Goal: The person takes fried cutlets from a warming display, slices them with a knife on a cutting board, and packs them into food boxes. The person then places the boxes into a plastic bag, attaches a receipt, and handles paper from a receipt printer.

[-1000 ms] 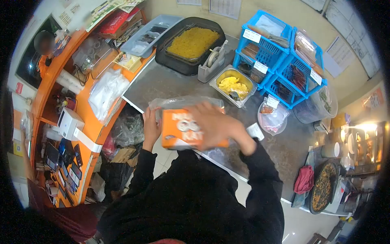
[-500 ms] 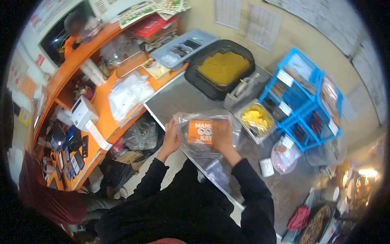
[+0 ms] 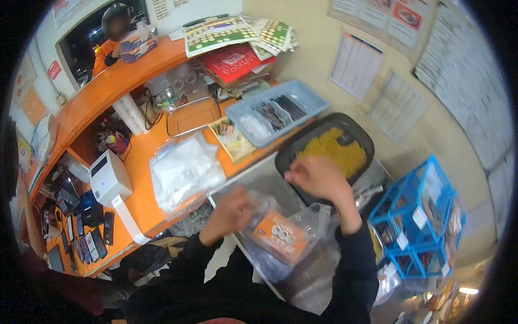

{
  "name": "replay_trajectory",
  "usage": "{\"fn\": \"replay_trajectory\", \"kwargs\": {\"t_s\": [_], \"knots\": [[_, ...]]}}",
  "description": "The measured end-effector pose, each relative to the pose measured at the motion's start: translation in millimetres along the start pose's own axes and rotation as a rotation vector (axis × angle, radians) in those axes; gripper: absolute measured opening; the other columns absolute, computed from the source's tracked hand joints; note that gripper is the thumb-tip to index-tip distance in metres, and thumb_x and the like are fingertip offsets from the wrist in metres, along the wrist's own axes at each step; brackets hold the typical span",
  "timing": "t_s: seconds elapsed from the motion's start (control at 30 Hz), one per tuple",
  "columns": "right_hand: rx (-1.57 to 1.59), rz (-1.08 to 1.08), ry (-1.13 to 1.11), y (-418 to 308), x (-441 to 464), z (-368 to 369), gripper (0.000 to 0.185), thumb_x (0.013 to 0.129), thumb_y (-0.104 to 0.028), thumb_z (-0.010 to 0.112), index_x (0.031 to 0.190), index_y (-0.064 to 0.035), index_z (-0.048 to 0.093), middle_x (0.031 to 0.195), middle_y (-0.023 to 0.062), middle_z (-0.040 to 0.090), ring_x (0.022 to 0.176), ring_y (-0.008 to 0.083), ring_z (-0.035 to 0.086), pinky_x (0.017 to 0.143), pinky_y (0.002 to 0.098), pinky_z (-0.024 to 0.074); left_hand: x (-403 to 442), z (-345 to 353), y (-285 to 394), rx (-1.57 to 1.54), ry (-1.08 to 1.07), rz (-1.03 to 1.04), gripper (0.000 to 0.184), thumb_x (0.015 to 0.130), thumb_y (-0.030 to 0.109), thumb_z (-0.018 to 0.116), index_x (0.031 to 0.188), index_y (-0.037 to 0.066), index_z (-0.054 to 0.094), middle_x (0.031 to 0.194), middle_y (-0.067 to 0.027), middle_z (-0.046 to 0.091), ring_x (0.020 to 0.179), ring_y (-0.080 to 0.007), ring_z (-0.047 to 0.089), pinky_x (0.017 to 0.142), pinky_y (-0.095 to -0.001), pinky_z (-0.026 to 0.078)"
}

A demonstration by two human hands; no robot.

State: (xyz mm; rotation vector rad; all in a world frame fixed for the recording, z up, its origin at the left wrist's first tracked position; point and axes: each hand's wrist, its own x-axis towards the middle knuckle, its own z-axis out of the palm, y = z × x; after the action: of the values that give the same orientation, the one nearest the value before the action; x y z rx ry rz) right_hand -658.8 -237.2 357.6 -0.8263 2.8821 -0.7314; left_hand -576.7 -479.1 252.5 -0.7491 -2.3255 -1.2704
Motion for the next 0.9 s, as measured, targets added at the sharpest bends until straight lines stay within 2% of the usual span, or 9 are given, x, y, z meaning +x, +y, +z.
{"fn": "replay_trajectory", "kwargs": {"t_s": [0.07,0.1,0.17,0.23,0.33,0.63,0.73,0.83,0.9], "knots": [[0.064,-0.053,0.084,47,116,46,0.024,0.087,-0.025,0.065,0.092,-0.0025,0.071,0.071,0.0131,0.068,0.064,0.0216,0.065,0.062,0.0347,0.0506,-5,-6,-14,-0.154,-0.181,0.011,0.012,0.073,0.001,0.058,0.084,0.004,0.061,0.084,-0.0130,0.053,0.080,-0.0342,0.057,0.069,-0.0412,0.049],[0.170,-0.038,0.102,70,170,75,0.023,0.083,-0.026,0.063,0.085,-0.0057,0.074,0.076,0.0149,0.070,0.075,0.0326,0.068,0.069,0.0399,0.0533,-6,-8,-15,-0.227,-0.230,0.028,0.015,0.071,-0.002,0.058,0.085,0.004,0.061,0.087,-0.0128,0.053,0.082,-0.0328,0.057,0.070,-0.0390,0.048],[0.372,0.100,0.061,145,265,164,0.023,0.081,-0.025,0.064,0.087,-0.0054,0.074,0.075,0.0148,0.070,0.076,0.0317,0.069,0.072,0.0384,0.0540,-10,-15,-18,-0.429,-0.359,-0.005,0.022,0.072,-0.004,0.059,0.092,0.003,0.063,0.093,-0.0125,0.054,0.087,-0.0304,0.058,0.073,-0.0357,0.048],[0.296,0.176,0.057,193,322,235,0.020,0.081,-0.019,0.068,0.095,-0.0076,0.075,0.075,0.0099,0.071,0.073,0.0203,0.069,0.068,0.0334,0.0545,-13,-22,-24,-0.651,-0.463,-0.091,0.028,0.076,-0.005,0.058,0.101,0.004,0.065,0.098,-0.0119,0.056,0.091,-0.0285,0.059,0.077,-0.0340,0.048],[-0.063,0.335,0.260,179,329,269,0.019,0.077,-0.020,0.071,0.094,-0.0124,0.076,0.079,0.0093,0.072,0.080,0.0260,0.070,0.072,0.0372,0.0553,-7,-38,-40,-0.914,-0.571,-0.309,0.030,0.082,-0.007,0.052,0.104,0.005,0.069,0.111,-0.0109,0.058,0.101,-0.0248,0.059,0.084,-0.0327,0.047],[-0.104,0.352,0.025,156,336,220,0.014,0.070,-0.018,0.076,0.084,-0.0171,0.076,0.093,0.0112,0.070,0.089,0.0315,0.066,0.078,0.0421,0.0527,23,-44,-83,-1.055,-0.614,-0.208,0.032,0.080,-0.010,0.050,0.101,0.005,0.069,0.115,-0.0134,0.055,0.106,-0.0266,0.058,0.090,-0.0337,0.046],[0.008,-0.015,0.542,185,347,217,0.007,0.073,-0.016,0.073,0.079,-0.0165,0.075,0.088,0.0108,0.069,0.091,0.0325,0.063,0.082,0.0424,0.0505,27,-39,-80,-1.124,-0.635,-0.191,0.034,0.084,-0.012,0.050,0.103,0.006,0.071,0.116,-0.0110,0.056,0.111,-0.0250,0.055,0.096,-0.0339,0.042],[-0.257,0.068,0.305,157,330,174,0.003,0.076,-0.015,0.072,0.079,-0.0145,0.073,0.091,0.0117,0.066,0.098,0.0344,0.058,0.087,0.0419,0.0473,30,-31,-83,-1.121,-0.730,-0.252,0.032,0.084,-0.012,0.050,0.102,0.004,0.070,0.123,-0.0115,0.055,0.113,-0.0246,0.055,0.096,-0.0340,0.042],[-0.159,0.079,0.524,158,330,150,0.013,0.078,-0.015,0.072,0.090,-0.0092,0.070,0.093,0.0108,0.066,0.090,0.0314,0.061,0.081,0.0421,0.0493,30,-28,-79,-1.102,-0.689,-0.235,0.031,0.086,-0.010,0.050,0.107,0.003,0.068,0.121,-0.0130,0.055,0.115,-0.0258,0.054,0.098,-0.0341,0.040]]}}
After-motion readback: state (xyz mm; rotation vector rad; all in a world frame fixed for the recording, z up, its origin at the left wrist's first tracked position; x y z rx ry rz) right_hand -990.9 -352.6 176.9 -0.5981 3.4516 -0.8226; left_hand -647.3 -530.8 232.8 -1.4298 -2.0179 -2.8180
